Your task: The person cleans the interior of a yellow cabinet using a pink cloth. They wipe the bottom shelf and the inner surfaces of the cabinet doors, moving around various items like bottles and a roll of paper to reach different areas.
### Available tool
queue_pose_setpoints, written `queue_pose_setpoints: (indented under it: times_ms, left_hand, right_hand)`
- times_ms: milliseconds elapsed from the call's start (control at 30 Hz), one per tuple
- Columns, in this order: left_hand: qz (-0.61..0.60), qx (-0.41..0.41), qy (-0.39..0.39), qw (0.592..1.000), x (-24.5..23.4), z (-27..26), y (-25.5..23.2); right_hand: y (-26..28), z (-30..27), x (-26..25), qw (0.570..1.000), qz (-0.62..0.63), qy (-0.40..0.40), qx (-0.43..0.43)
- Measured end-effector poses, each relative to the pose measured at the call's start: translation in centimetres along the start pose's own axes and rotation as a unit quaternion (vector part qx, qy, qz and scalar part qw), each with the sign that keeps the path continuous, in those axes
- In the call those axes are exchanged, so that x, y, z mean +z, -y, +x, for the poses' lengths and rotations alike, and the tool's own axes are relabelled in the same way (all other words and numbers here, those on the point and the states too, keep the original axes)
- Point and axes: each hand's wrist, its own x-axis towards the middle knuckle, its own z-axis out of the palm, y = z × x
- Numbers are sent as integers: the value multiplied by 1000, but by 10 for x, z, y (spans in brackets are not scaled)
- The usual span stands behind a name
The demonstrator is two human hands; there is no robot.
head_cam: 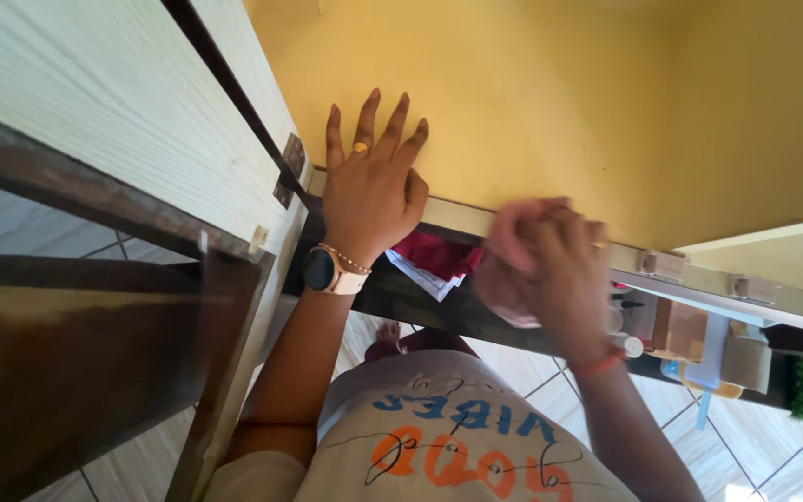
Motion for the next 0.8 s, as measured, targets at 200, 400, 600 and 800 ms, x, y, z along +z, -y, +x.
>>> queue_pose_setpoints:
  times_ms: [200,400,600,800]
  left_hand:
    - [-14,-9,-2,1000,-1,2,2]
    - [-4,-15,-1,1000,1,1,3]
    - [12,-13,-1,1000,1,-1,-1]
    - [16,-8,0,1000,-4,-3,-11]
  right_hand:
    - [-21,-14,-11,996,-29,10,81]
    - [1,3,6,998,-62,7,32]
    - [51,34,25,996,-57,-29,-67]
    - [59,39,16,995,-2,-38,-96]
